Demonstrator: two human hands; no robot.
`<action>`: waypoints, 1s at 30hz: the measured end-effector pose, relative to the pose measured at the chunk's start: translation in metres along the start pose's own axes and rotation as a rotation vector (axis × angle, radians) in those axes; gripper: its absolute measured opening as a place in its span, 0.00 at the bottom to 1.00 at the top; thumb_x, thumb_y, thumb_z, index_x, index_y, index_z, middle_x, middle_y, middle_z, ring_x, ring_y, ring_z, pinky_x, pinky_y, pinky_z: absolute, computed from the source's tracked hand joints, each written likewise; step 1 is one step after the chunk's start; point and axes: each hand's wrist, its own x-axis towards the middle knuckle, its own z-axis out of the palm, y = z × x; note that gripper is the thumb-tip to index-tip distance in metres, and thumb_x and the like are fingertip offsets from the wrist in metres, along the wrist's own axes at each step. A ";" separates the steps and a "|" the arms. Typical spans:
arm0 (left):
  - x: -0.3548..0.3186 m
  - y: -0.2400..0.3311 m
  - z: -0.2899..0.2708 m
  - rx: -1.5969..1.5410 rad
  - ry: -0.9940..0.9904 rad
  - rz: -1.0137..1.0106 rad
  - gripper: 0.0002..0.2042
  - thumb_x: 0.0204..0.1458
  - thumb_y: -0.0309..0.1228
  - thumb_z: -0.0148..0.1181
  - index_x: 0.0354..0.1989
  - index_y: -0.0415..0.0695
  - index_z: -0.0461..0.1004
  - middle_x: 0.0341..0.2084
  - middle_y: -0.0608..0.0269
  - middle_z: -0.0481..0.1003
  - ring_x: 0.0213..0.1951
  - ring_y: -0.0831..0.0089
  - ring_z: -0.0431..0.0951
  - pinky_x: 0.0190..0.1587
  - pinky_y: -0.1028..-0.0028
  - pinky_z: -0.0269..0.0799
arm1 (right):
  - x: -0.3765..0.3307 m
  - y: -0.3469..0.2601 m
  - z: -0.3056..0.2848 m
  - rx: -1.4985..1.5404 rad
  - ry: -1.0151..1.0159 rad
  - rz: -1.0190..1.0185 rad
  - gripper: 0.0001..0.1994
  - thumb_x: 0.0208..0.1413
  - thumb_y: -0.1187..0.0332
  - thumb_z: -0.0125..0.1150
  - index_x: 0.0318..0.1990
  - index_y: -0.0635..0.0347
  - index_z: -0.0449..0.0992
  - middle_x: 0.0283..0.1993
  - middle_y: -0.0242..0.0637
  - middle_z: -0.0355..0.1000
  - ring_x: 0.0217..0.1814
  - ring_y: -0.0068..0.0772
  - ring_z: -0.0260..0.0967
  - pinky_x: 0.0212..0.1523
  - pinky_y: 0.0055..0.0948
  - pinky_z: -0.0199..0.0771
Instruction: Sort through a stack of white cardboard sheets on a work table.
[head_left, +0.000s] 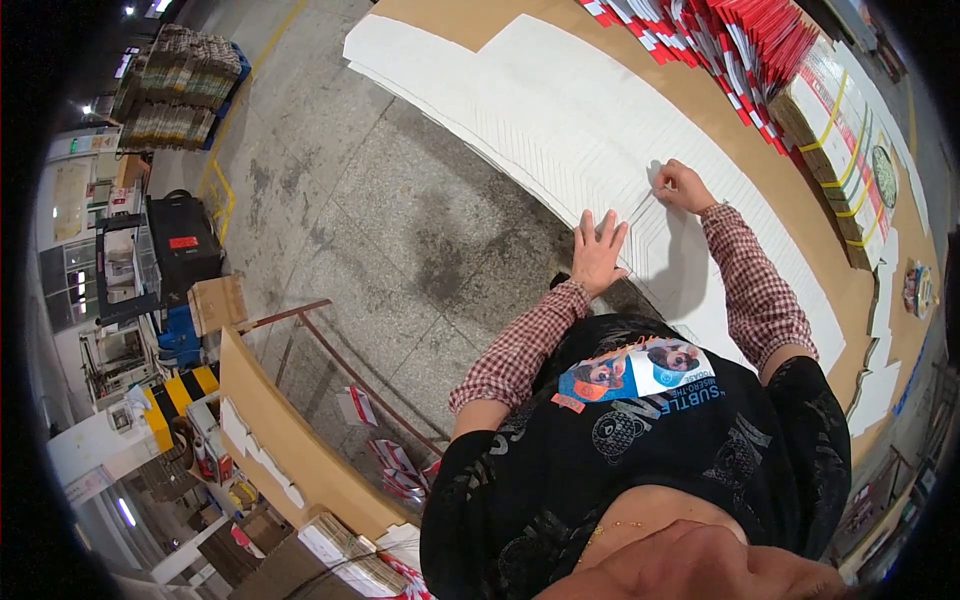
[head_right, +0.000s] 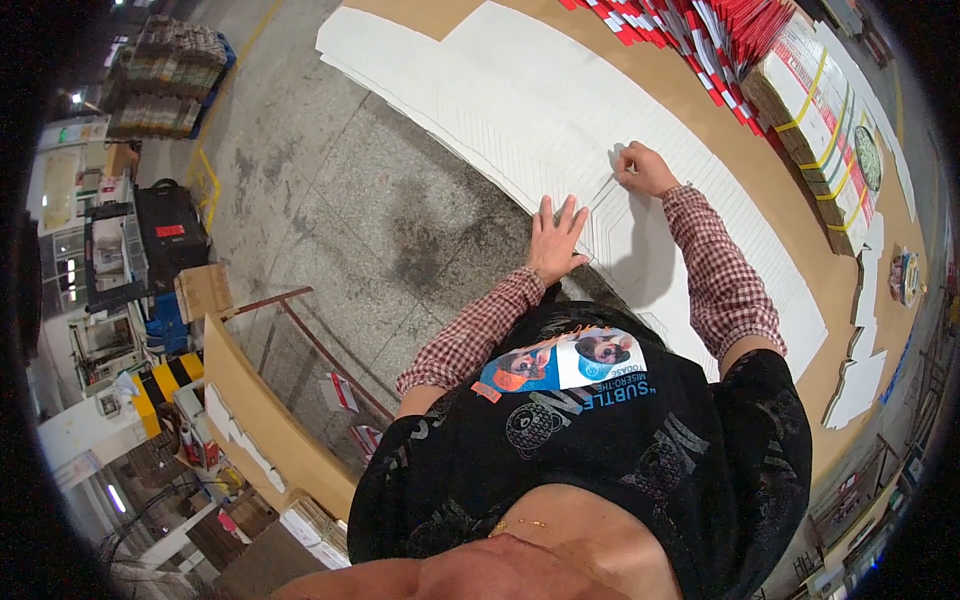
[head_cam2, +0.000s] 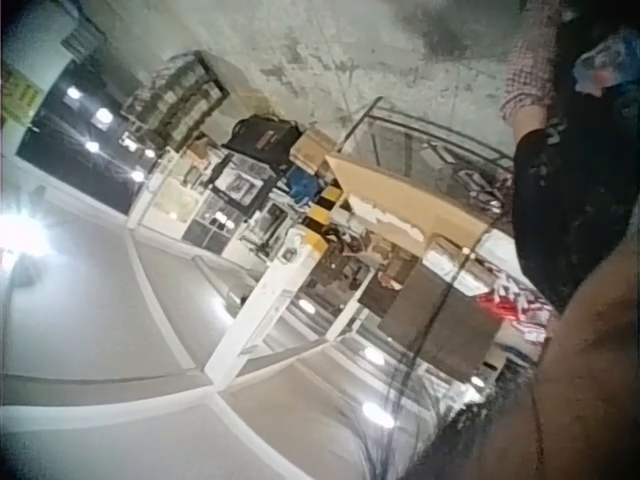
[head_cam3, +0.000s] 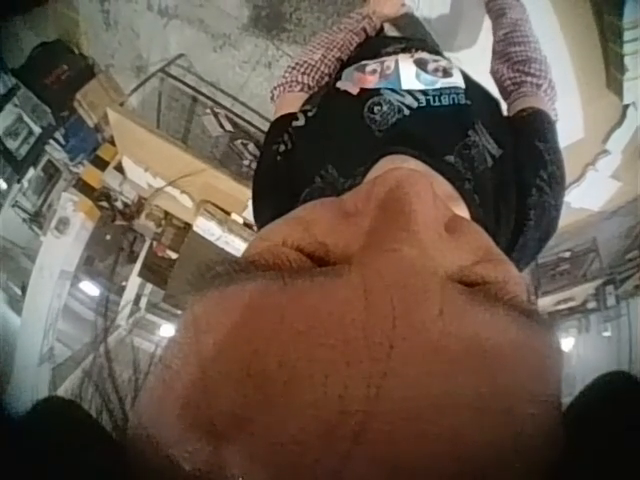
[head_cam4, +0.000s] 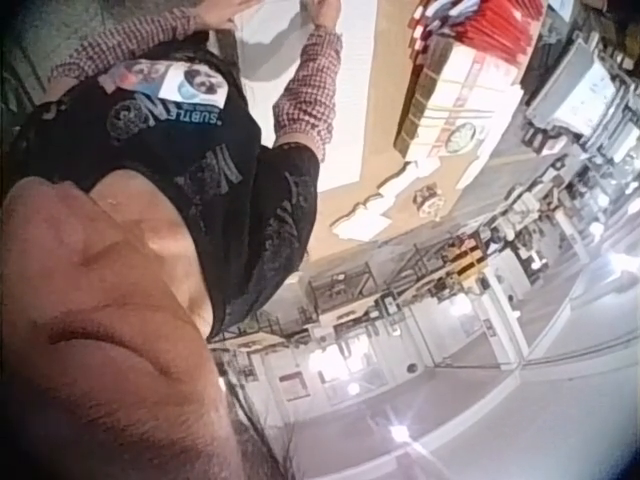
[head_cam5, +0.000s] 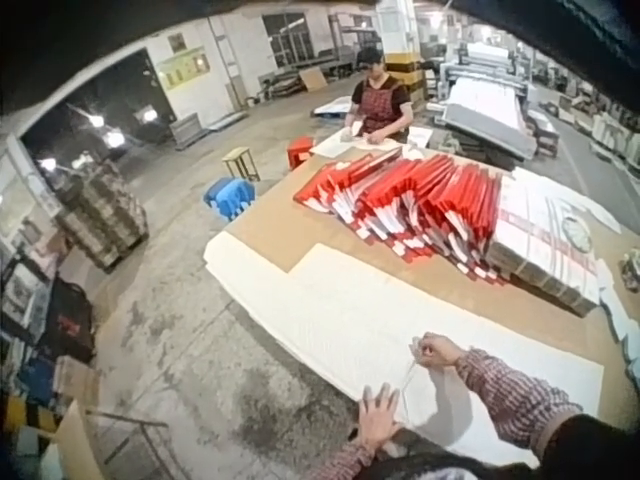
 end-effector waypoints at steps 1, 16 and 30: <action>0.000 0.000 0.000 0.002 -0.001 0.001 0.41 0.37 0.47 0.61 0.60 0.49 0.48 0.60 0.54 0.42 0.59 0.39 0.39 0.55 0.47 0.45 | 0.003 -0.001 -0.002 0.138 -0.109 0.130 0.08 0.44 0.69 0.60 0.23 0.61 0.68 0.19 0.29 0.63 0.21 0.19 0.58 0.25 0.22 0.61; 0.002 0.000 0.000 -0.022 -0.024 0.010 0.42 0.38 0.48 0.61 0.61 0.50 0.46 0.61 0.51 0.40 0.59 0.37 0.37 0.55 0.45 0.43 | -0.001 0.024 0.006 0.213 -0.176 0.316 0.14 0.48 0.64 0.58 0.16 0.60 0.65 0.13 0.23 0.55 0.18 0.15 0.50 0.19 0.21 0.53; 0.002 0.002 0.003 0.044 -0.050 0.008 0.40 0.38 0.50 0.59 0.61 0.55 0.47 0.61 0.49 0.38 0.58 0.34 0.36 0.55 0.43 0.43 | -0.010 0.009 0.003 -0.117 0.141 -0.167 0.08 0.43 0.71 0.61 0.23 0.61 0.66 0.19 0.27 0.60 0.22 0.19 0.57 0.24 0.20 0.60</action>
